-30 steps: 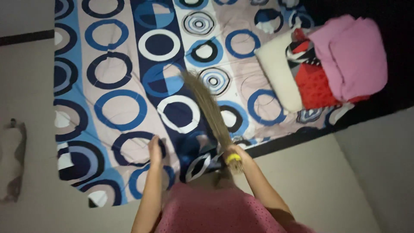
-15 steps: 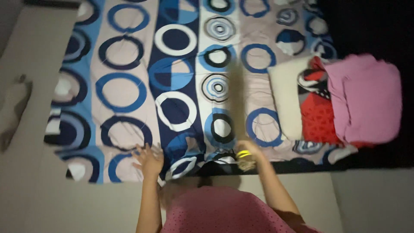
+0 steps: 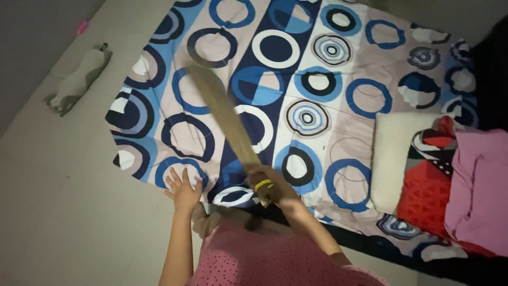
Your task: Clean the surface of a bed using a hand-held broom.
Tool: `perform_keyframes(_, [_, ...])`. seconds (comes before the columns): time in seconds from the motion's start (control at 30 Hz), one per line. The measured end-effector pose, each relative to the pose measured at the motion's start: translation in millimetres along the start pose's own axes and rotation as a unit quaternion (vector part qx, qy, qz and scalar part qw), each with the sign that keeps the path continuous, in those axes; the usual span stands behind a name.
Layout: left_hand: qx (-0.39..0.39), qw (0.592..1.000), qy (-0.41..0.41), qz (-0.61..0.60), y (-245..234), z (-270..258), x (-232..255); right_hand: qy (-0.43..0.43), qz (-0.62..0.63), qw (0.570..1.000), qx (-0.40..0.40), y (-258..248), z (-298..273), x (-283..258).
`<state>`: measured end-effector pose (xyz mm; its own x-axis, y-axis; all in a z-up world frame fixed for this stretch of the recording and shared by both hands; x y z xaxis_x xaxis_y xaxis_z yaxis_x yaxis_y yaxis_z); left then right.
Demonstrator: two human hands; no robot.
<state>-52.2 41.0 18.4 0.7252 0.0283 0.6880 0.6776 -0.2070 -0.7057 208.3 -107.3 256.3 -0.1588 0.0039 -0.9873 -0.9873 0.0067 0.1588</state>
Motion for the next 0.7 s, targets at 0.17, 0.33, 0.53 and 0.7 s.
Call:
perform_keyframes(0.17, [-0.009, 1.000, -0.004, 0.006, -3.6, 3.4, -19.2, 0.168, 0.095, 0.968, 0.159, -65.8, 6.3, 97.7])
perform_keyframes(0.33, [-0.047, 0.999, 0.011, 0.012, -18.3, 27.2, -18.4, 0.319, 0.201, 0.866, 0.329, -161.0, -53.0, 239.0])
perform_keyframes(0.53, [-0.065, 0.996, 0.067, 0.001, -45.1, 64.3, -35.9, 0.304, 0.164, 0.817, 0.462, -170.8, -103.7, 236.0])
perform_keyframes(0.7, [-0.071, 0.994, 0.083, 0.031, -60.1, 83.8, -49.6, 0.320, 0.068, 0.841, 0.430, -132.2, -114.6, 243.4])
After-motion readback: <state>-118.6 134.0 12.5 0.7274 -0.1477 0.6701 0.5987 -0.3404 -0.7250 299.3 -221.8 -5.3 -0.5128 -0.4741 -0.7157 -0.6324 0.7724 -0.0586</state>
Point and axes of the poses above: each hand's wrist, its own z-axis towards the middle knuckle, its own y-axis out of the palm, x = y × z, the point moved 1 cm from there along z, towards the middle knuckle, and after that the axes turned 14 degrees about -z, right-handed, at the moved point
